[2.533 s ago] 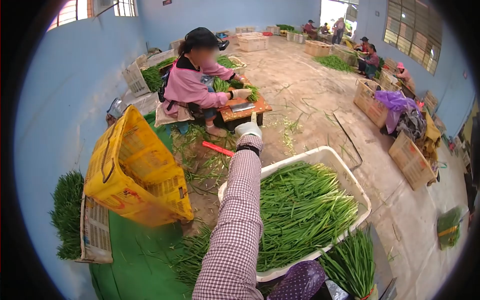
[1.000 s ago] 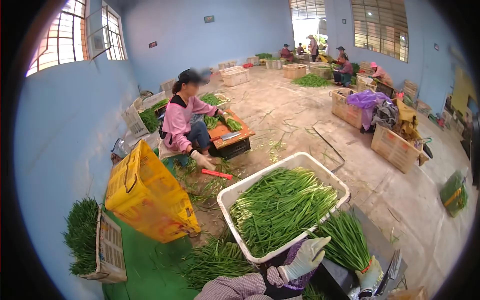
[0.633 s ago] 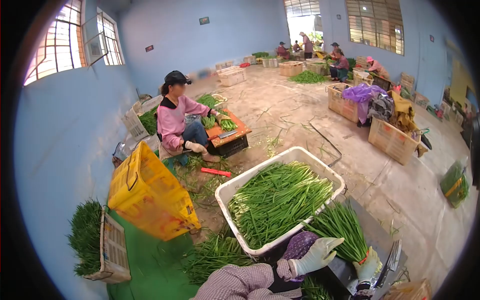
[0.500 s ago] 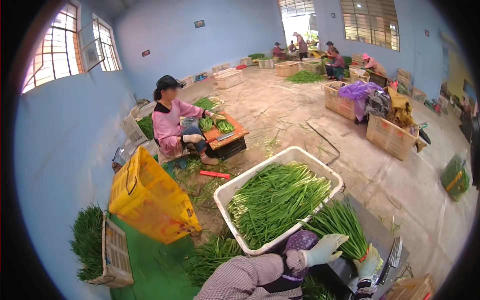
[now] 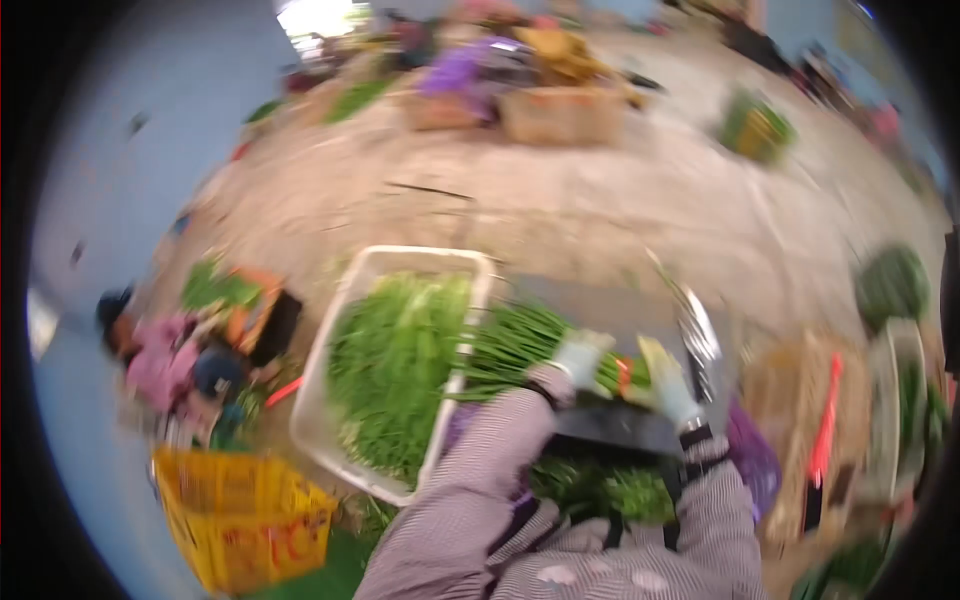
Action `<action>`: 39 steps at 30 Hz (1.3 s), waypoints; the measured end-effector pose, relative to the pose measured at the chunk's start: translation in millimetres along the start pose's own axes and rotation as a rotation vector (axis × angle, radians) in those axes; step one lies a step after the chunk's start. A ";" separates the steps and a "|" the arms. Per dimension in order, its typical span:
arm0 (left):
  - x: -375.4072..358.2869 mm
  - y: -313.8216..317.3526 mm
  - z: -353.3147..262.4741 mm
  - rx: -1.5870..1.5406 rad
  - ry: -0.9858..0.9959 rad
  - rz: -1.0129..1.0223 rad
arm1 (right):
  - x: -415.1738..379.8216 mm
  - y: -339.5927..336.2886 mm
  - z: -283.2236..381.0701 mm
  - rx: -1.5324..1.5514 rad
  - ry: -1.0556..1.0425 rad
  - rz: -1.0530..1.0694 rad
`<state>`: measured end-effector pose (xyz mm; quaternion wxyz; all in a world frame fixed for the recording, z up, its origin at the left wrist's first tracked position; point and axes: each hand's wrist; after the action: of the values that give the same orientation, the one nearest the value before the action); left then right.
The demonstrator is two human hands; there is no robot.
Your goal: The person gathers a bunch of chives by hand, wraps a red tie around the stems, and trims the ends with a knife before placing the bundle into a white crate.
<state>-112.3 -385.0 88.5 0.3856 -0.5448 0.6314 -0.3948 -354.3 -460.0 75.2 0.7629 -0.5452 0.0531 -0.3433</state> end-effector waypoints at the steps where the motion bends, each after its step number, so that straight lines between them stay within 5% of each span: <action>1: 7.8 18.3 5.5 0.052 0.027 0.009 | -6.6 -14.7 -16.5 -0.007 0.053 -0.109; 4: 26.8 20.9 6.8 0.157 -0.067 0.368 | -46.7 -29.2 -62.1 0.005 0.296 -0.356; 6: 41.6 18.4 7.6 0.064 -0.035 0.413 | -74.1 -33.2 -80.6 0.022 0.423 -0.432; 12: 89.7 39.8 -69.4 0.105 0.206 0.460 | -107.6 1.4 -92.0 -0.353 0.505 -0.211; 18: 93.9 83.2 -97.2 0.215 0.022 0.330 | -92.8 18.5 -101.7 -0.612 0.614 0.037; 22: 87.9 81.1 -87.1 0.198 -0.034 0.336 | -82.7 36.7 -132.1 -0.336 0.662 0.090; 26: 57.6 67.1 -84.0 0.288 -0.068 0.204 | -95.1 10.4 -113.2 0.128 0.820 -0.106; 28: 50.5 41.0 -96.9 0.260 -0.132 0.281 | -103.3 1.3 -87.1 0.315 0.657 -0.421; 30: 41.4 18.3 -110.7 0.193 -0.092 0.241 | -108.2 -16.4 -42.7 0.910 0.918 -0.520; 33: 40.1 24.8 -117.4 0.199 -0.185 0.335 | -118.4 -35.0 22.5 1.006 0.860 -0.668; 38: 46.8 64.3 -106.4 0.365 -0.197 0.334 | -118.3 -43.6 31.9 1.117 0.930 -0.489; 39: 44.3 63.6 -105.2 0.466 -0.177 0.208 | -119.7 -45.5 25.5 1.096 0.993 -0.423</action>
<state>-237.9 -414.7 68.7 0.5927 -0.4060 0.5399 -0.4385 -454.6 -377.7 89.8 0.7289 0.1300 0.1062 -0.6637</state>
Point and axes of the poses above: each hand's wrist, its own x-axis towards the middle knuckle, its own y-axis out of the palm, z = x × y, and after that the axes turned 2 degrees about -x, right-handed
